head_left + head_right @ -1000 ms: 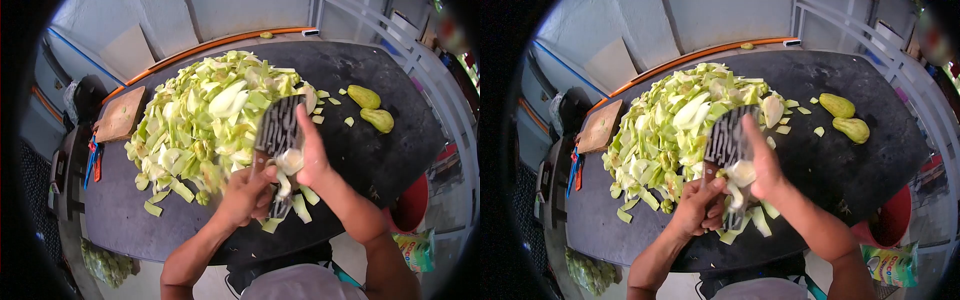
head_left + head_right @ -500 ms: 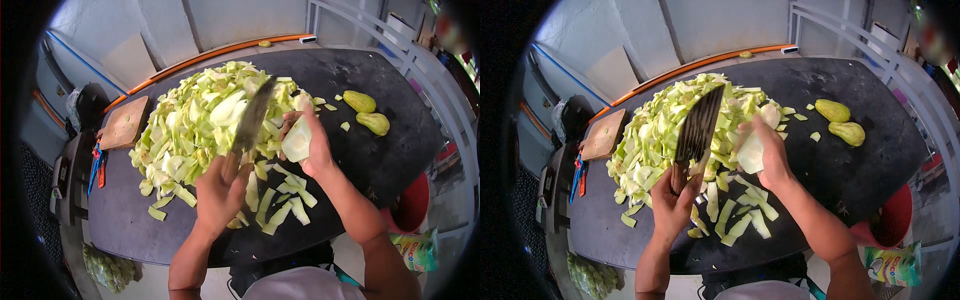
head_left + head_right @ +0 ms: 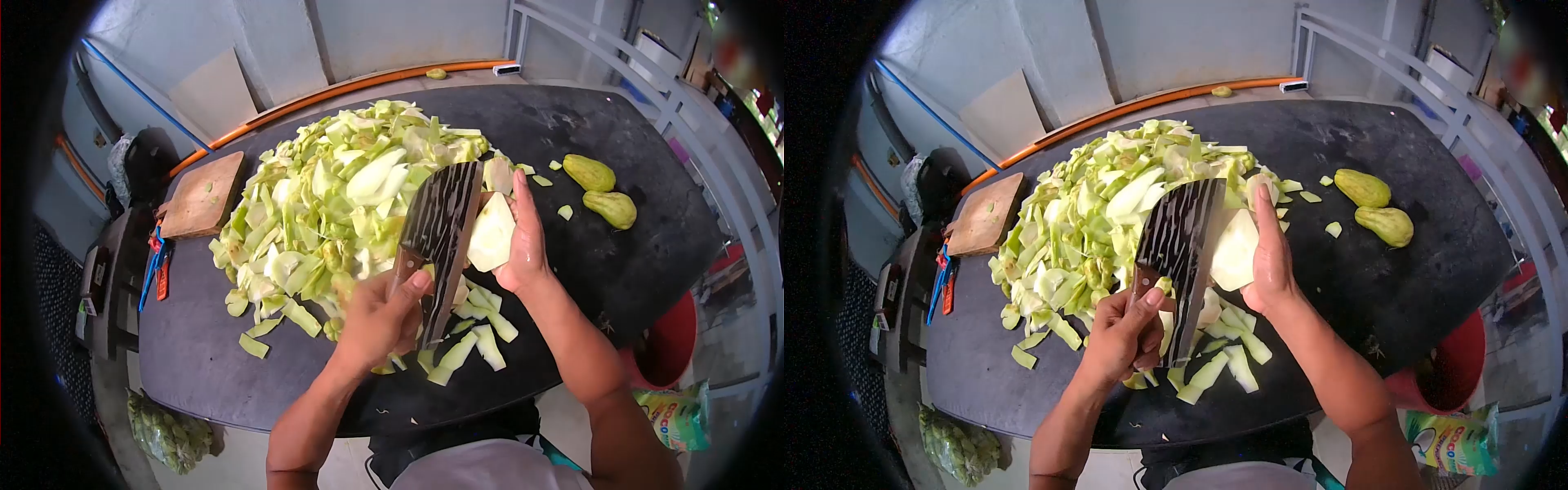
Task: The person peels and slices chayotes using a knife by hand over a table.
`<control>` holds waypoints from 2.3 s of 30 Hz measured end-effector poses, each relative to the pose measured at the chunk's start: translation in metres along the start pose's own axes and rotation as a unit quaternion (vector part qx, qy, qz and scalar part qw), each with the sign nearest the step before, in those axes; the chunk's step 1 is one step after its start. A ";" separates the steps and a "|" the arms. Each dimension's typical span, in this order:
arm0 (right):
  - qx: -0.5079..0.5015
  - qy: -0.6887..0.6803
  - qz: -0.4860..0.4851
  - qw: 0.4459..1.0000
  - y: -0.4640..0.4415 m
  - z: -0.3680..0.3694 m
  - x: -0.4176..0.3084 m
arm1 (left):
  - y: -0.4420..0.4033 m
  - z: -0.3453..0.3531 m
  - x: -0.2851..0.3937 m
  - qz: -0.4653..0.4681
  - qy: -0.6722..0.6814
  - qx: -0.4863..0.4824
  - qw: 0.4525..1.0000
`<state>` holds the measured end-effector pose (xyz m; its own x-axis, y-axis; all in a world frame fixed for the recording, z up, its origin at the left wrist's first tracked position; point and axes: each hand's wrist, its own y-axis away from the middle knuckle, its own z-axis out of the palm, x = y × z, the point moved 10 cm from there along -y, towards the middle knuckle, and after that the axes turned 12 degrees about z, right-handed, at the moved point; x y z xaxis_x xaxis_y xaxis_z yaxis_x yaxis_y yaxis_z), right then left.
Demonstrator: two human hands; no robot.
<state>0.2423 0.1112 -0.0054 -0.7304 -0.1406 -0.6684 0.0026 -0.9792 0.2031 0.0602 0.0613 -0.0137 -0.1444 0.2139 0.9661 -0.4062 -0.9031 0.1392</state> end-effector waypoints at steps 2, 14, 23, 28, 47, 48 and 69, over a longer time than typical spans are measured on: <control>-0.021 0.005 0.005 1.000 -0.001 0.001 0.002 | 0.001 0.001 0.000 -0.004 0.003 0.008 1.000; -0.019 0.078 -0.021 0.997 0.007 0.012 -0.006 | 0.003 0.000 0.001 -0.011 0.009 -0.013 1.000; -0.030 0.084 -0.014 0.996 0.007 0.008 -0.007 | 0.004 -0.004 0.001 -0.008 -0.010 0.005 1.000; -0.010 0.097 -0.029 0.995 0.006 0.004 0.000 | 0.002 0.000 -0.005 -0.015 0.014 0.000 1.000; -0.018 0.149 -0.022 0.988 0.010 0.012 0.013 | -0.003 0.012 -0.014 -0.023 0.047 -0.024 0.998; -0.014 0.149 -0.021 0.988 0.011 0.012 0.013 | -0.003 0.012 -0.017 -0.024 0.052 -0.024 0.998; -0.084 0.055 0.103 0.990 -0.011 -0.023 0.038 | -0.006 -0.012 0.021 0.096 0.023 0.062 0.993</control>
<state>0.2299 0.1132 -0.0490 -0.6242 -0.3452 -0.7009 0.2628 -0.9376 0.2277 0.0487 0.0753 0.0034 -0.2497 0.0476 0.9671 -0.2531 -0.9673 -0.0177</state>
